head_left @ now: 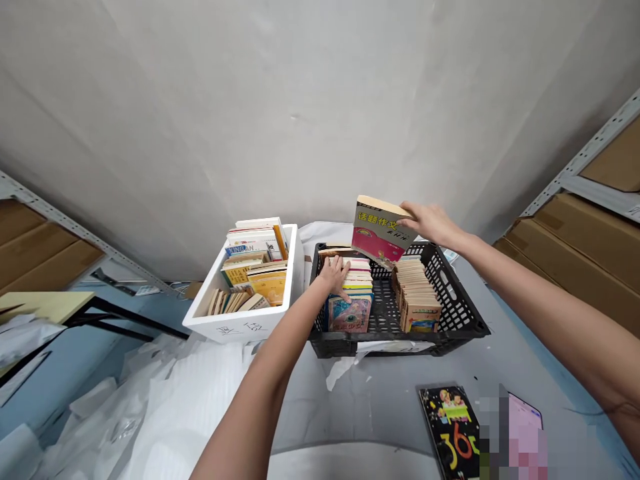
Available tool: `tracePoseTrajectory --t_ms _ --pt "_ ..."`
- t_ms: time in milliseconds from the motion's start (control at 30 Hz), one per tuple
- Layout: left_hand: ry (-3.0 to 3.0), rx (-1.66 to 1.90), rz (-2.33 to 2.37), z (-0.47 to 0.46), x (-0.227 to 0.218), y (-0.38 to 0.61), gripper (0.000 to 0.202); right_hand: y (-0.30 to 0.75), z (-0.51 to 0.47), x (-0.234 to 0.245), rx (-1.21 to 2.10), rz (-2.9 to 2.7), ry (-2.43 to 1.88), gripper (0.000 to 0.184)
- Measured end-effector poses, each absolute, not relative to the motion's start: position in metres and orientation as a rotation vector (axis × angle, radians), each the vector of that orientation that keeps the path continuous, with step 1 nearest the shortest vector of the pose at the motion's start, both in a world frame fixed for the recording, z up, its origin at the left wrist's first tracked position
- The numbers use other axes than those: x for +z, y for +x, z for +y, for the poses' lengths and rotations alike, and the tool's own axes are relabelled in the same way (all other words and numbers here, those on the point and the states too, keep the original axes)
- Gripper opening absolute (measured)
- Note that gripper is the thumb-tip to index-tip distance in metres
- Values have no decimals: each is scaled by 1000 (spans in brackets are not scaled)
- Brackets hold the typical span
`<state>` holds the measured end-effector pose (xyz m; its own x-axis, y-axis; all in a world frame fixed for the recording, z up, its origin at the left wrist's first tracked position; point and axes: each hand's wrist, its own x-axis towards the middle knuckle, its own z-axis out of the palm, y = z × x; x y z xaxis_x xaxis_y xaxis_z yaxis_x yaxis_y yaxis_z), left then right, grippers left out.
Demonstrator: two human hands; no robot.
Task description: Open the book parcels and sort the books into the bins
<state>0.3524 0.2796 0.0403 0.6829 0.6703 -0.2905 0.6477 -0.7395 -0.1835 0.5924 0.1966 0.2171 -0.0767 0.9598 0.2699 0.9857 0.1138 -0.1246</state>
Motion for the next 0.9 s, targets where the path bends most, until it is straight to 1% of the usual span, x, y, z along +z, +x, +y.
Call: tracePoseTrajectory --t_ms 100,167,300,467,600,733,833,900 --pt "-2817 453 -1075 282 43 356 131 589 192 224 -125 -2149 -1891 25" --pt "-2807 465 -1046 280 45 357 129 587 187 230 -102 -2194 -1864 25" --pt "-2789 482 -1012 266 48 352 120 582 178 235 -63 -2258 -1856 23" --pt "-2884 364 -973 235 48 334 108 576 176 229 -76 -2313 -1848 21" --pt "-2931 302 -906 216 52 324 99 566 183 216 -108 -2359 -1802 22" --pt "-2945 263 -881 208 56 321 94 554 200 197 -93 -2412 -1719 26" --pt "-2949 273 -886 206 56 320 92 546 217 174 10 -2459 -1664 29" --pt "-2956 291 -868 205 56 318 93 539 228 151 164 -2451 -1645 28"
